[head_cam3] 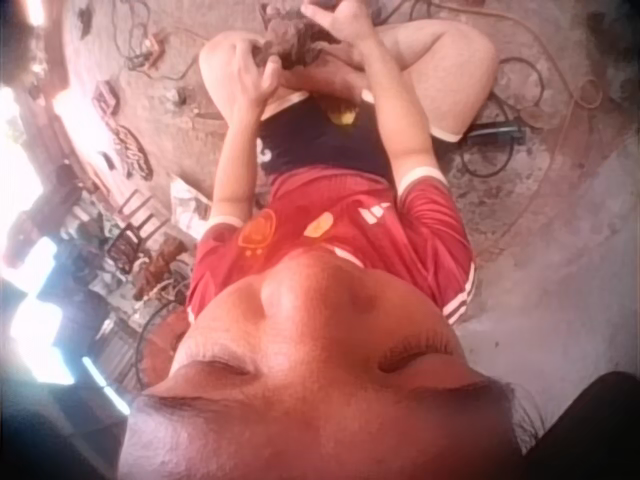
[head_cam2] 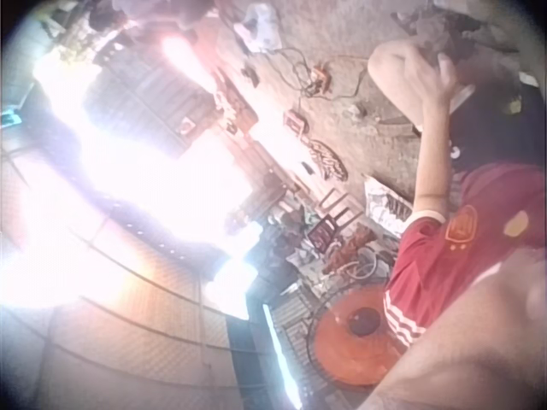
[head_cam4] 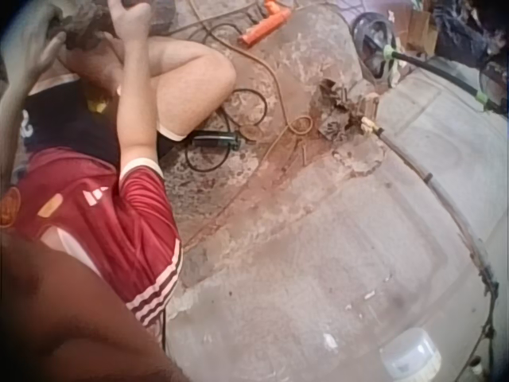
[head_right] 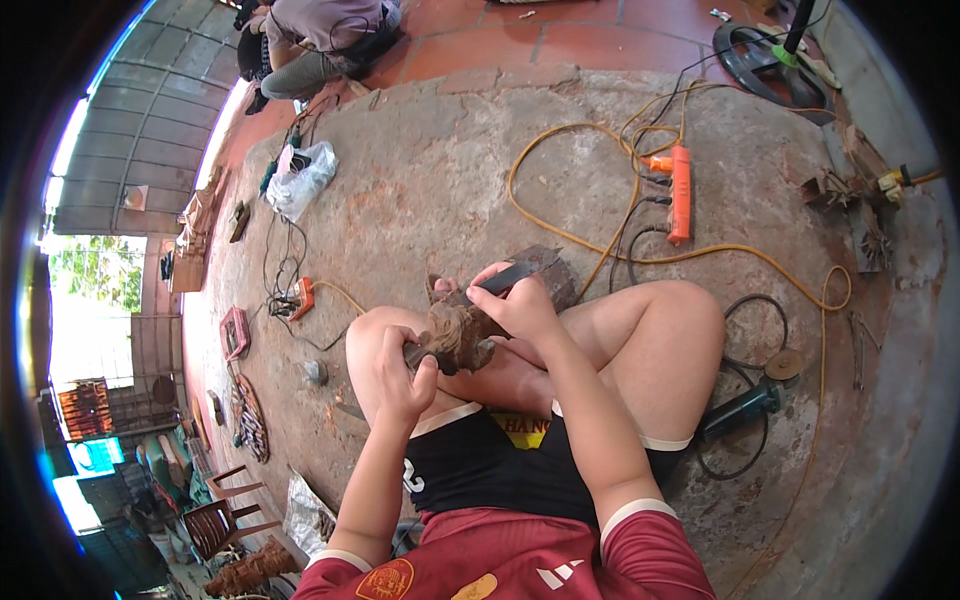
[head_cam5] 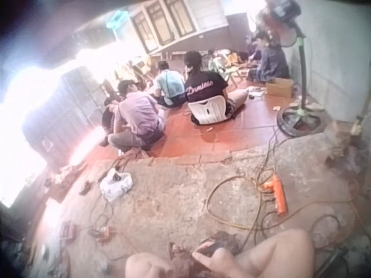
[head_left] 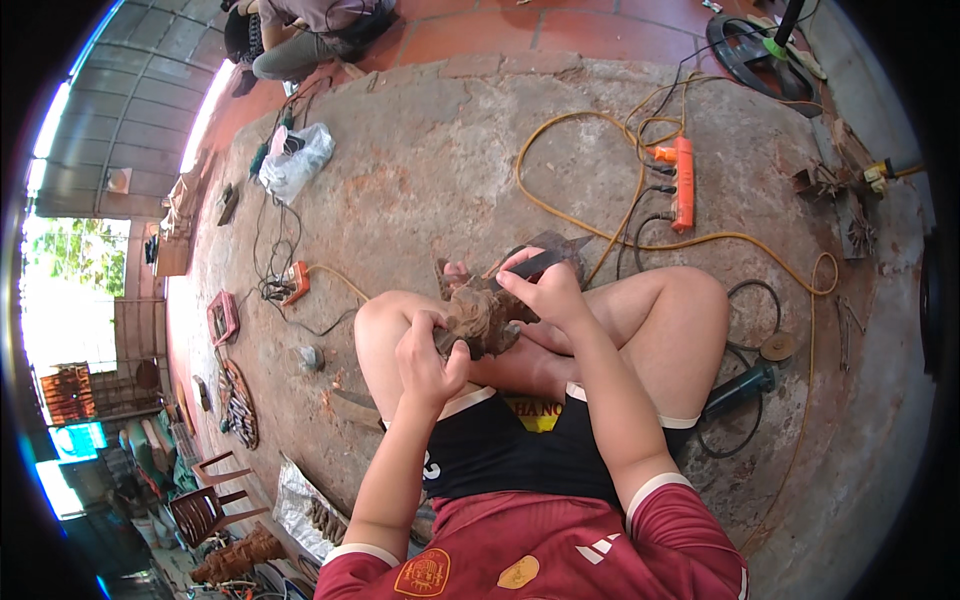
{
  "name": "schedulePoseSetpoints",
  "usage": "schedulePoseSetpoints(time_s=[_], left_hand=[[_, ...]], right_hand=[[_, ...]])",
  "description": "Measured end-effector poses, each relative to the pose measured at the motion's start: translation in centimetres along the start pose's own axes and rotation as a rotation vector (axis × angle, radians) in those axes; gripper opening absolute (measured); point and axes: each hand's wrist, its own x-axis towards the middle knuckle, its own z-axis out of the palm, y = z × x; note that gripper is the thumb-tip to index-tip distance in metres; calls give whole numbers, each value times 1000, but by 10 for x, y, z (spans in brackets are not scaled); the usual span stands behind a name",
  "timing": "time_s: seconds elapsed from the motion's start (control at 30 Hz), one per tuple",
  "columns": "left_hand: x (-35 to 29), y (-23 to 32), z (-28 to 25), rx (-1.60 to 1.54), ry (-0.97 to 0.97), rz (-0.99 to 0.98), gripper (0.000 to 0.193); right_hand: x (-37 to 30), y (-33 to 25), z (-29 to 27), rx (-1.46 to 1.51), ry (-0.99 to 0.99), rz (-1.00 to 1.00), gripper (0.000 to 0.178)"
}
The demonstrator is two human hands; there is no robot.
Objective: The person sits on the floor and carves a piece of wood using a knife. They hold the wood in their left hand and use the knife in their right hand to shape it, occasionally rotating the piece to work on different sides.
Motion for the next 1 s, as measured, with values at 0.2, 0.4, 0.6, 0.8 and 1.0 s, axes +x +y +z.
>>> schedulePoseSetpoints(time_s=[0.2, 0.4, 0.6, 0.8, 1.0], left_hand=[[8, 8, 2, 23, 23, 57, 29], [12, 15, 6, 79, 62, 102, 30], [6, 34, 12, 66, 9, 117, 30], [5, 38, 12, 100, 13, 99, 30], [6, 38, 14, 98, 17, 124, 29]], right_hand=[[-10, -21, 8, 161, 9, 43, 15], [-9, -23, 21, 124, 78, 0, 15], [-11, -18, 32, -95, 151, -171, 15], [-11, -19, 27, -326, 177, -351, 14], [-10, -19, 31, -232, 189, -295, 15]])
